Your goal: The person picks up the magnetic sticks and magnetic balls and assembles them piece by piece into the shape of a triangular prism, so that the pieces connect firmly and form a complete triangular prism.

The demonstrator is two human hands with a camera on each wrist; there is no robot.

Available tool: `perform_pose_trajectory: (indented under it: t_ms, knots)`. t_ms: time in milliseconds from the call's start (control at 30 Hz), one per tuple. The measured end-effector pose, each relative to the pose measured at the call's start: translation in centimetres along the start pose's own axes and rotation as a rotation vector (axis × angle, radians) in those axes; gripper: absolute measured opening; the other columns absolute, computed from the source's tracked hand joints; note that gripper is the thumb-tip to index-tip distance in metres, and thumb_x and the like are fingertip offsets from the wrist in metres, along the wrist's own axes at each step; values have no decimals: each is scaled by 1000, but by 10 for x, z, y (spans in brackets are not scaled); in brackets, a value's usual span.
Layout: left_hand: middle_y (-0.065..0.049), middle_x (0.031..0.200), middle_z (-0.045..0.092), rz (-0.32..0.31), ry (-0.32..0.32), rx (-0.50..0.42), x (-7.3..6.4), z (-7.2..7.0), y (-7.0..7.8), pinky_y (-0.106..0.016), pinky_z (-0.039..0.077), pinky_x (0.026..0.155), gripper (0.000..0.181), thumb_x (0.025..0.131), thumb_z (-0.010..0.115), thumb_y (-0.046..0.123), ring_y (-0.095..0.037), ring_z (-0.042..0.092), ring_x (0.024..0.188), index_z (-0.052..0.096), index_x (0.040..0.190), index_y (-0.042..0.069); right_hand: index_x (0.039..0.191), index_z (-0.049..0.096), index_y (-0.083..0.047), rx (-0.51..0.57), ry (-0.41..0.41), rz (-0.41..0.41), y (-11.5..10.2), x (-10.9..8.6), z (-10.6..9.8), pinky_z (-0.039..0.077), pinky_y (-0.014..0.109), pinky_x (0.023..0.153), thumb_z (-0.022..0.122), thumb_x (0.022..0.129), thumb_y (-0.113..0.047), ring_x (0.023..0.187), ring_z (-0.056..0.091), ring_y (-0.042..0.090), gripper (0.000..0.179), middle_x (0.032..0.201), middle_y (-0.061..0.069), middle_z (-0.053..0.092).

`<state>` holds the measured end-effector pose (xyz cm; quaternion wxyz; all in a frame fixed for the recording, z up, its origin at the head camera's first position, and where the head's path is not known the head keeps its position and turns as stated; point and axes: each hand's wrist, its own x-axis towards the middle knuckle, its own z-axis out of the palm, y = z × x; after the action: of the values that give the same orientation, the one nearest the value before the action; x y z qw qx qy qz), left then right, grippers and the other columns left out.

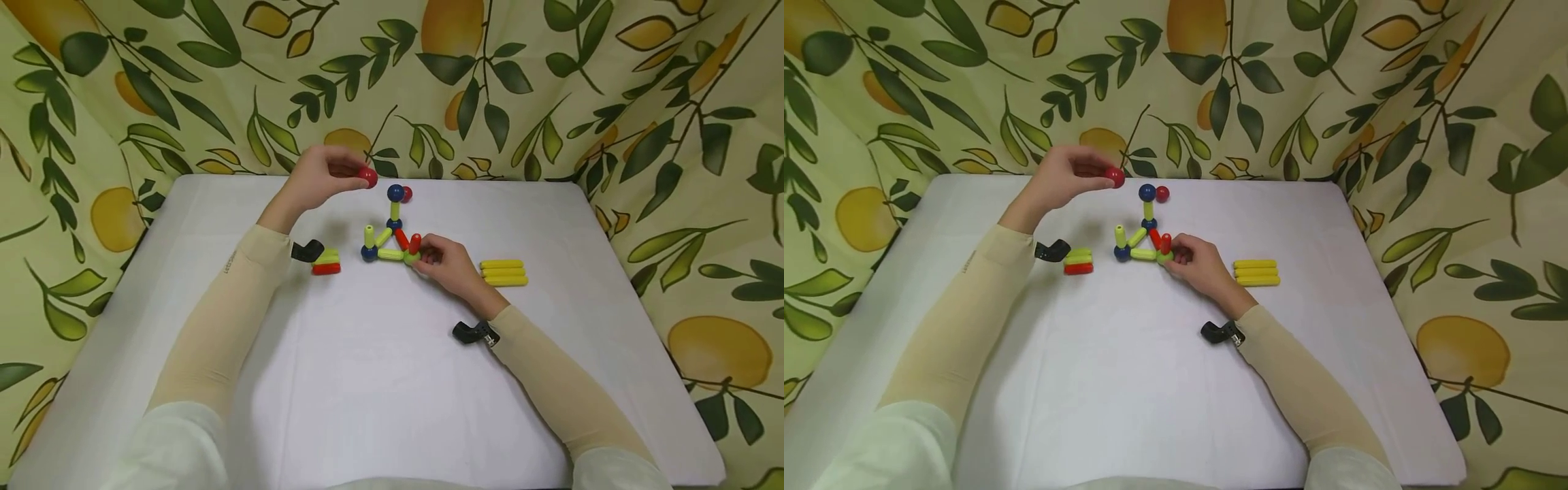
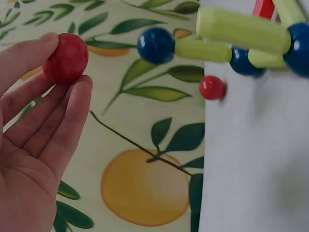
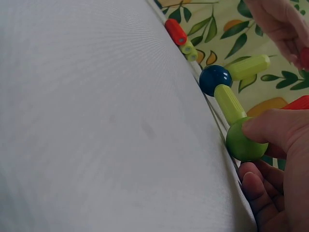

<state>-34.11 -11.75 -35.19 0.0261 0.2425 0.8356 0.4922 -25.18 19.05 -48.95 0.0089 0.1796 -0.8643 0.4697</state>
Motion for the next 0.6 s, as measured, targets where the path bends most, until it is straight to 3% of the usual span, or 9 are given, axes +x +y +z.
perform_pose_trajectory:
  t_ms: [133, 300, 467, 600]
  knots:
    - [-8, 116, 77, 25, 4, -28, -19, 4, 8, -34, 58, 98, 29, 95, 87, 16, -22, 74, 105, 78, 121, 5, 112, 74, -10, -2, -1, 11, -1, 0, 0, 53, 33, 77, 84, 95, -10, 86, 61, 25, 21, 97, 7, 69]
    - [-12, 116, 77, 13, 17, -80, -33, 13, 5, -34, 59, 97, 28, 95, 86, 11, -26, 75, 105, 79, 121, 3, 114, 73, -9, -6, -3, 30, 1, -1, 0, 53, 33, 78, 84, 95, -11, 87, 61, 26, 22, 98, 7, 68]
    - [-11, 116, 77, -19, 21, -74, -41, 20, -5, -35, 60, 96, 28, 95, 86, 11, -25, 75, 105, 79, 121, 3, 113, 73, -9, -4, -3, 21, 1, -1, 1, 52, 31, 77, 84, 95, -10, 86, 61, 26, 22, 97, 7, 68]
    - [-9, 116, 76, -17, -10, -11, -42, 25, -9, -35, 59, 97, 29, 96, 85, 13, -23, 74, 105, 79, 123, 5, 113, 73, -9, -9, 0, 22, -1, -1, 0, 53, 32, 78, 85, 95, -10, 87, 61, 26, 22, 97, 7, 68]
